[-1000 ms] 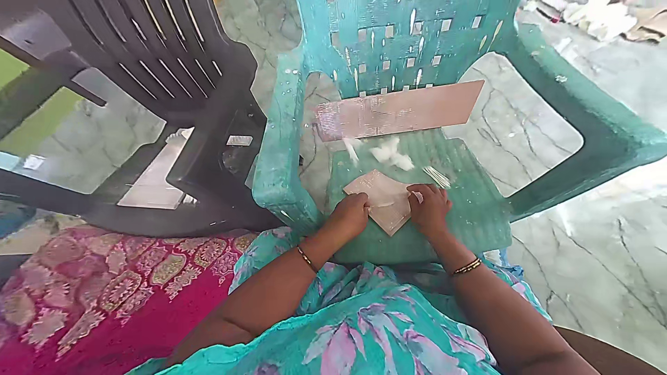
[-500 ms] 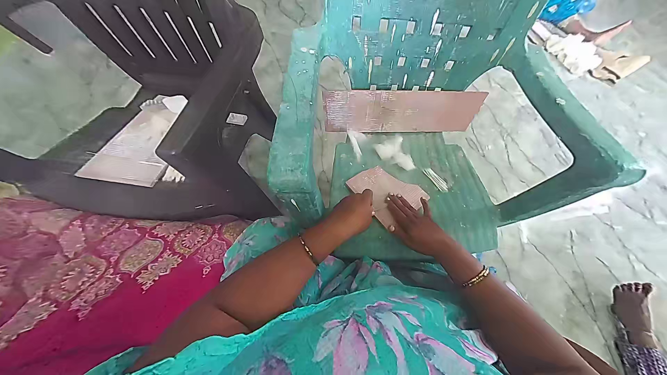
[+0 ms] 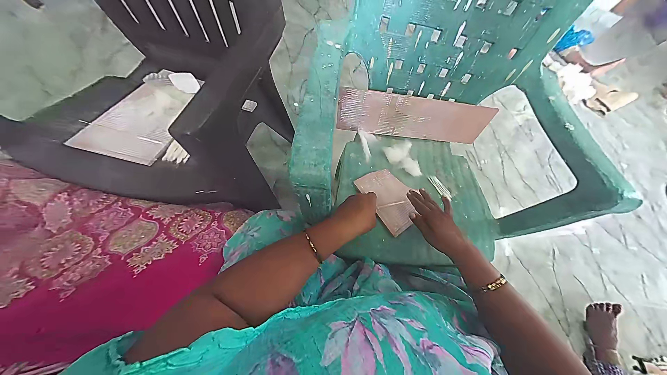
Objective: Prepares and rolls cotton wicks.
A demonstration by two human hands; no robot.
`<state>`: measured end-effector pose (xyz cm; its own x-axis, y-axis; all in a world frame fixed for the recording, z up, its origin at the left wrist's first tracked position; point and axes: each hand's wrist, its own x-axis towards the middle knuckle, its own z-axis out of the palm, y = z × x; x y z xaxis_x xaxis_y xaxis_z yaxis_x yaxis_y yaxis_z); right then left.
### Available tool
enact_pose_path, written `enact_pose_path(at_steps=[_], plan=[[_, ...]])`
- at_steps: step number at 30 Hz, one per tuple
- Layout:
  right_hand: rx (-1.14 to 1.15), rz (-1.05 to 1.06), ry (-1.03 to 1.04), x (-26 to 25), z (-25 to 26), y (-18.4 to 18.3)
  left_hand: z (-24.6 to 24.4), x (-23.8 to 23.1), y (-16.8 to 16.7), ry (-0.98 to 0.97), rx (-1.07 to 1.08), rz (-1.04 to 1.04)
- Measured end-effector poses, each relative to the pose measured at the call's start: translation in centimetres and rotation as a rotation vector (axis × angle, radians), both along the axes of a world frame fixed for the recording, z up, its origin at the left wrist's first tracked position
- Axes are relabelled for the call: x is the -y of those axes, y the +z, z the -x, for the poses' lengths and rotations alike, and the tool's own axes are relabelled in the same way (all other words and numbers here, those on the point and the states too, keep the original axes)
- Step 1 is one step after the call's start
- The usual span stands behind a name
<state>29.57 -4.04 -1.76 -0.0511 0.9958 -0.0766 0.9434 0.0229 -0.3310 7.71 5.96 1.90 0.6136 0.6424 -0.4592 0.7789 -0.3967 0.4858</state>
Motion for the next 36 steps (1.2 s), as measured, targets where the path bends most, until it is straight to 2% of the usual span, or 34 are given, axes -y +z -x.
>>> enact_pose_path(at_steps=[3, 6, 11, 15, 18, 22, 26, 31, 36], plan=[[-0.028, -0.009, 0.042, -2.9, 1.7, -1.2, 0.1, -0.5, -0.2, 0.028, -0.018, -0.011], [0.019, 0.11, 0.12, -3.9, 3.4, -1.5, 0.0, -0.6, -0.4, 0.019, -0.025, -0.012], [0.084, 0.283, 0.159, 0.0, 3.2, -0.3, 0.1, 0.0, -0.3, -0.094, -0.028, 0.021], [0.072, 0.25, 0.206, 4.3, 1.7, 0.3, -0.1, 1.1, 0.0, -0.196, -0.045, 0.065], [0.04, 0.132, 0.152, 5.2, 0.1, 0.6, -0.1, 1.3, 0.1, -0.155, -0.017, 0.053], [0.104, 0.053, 0.027, 2.8, -0.2, 0.6, 0.0, 0.6, 0.1, -0.048, 0.015, 0.027], [0.076, 0.026, 0.054, -1.4, 1.6, -0.5, -0.1, -0.1, -0.4, -0.031, -0.006, 0.01], [0.061, 0.13, 0.123, -3.1, 3.2, -1.6, -0.2, -0.4, -0.5, -0.063, -0.021, 0.024], [0.088, 0.257, 0.142, 1.0, 2.7, -0.6, -0.2, 0.3, -0.5, -0.13, -0.026, 0.025]])
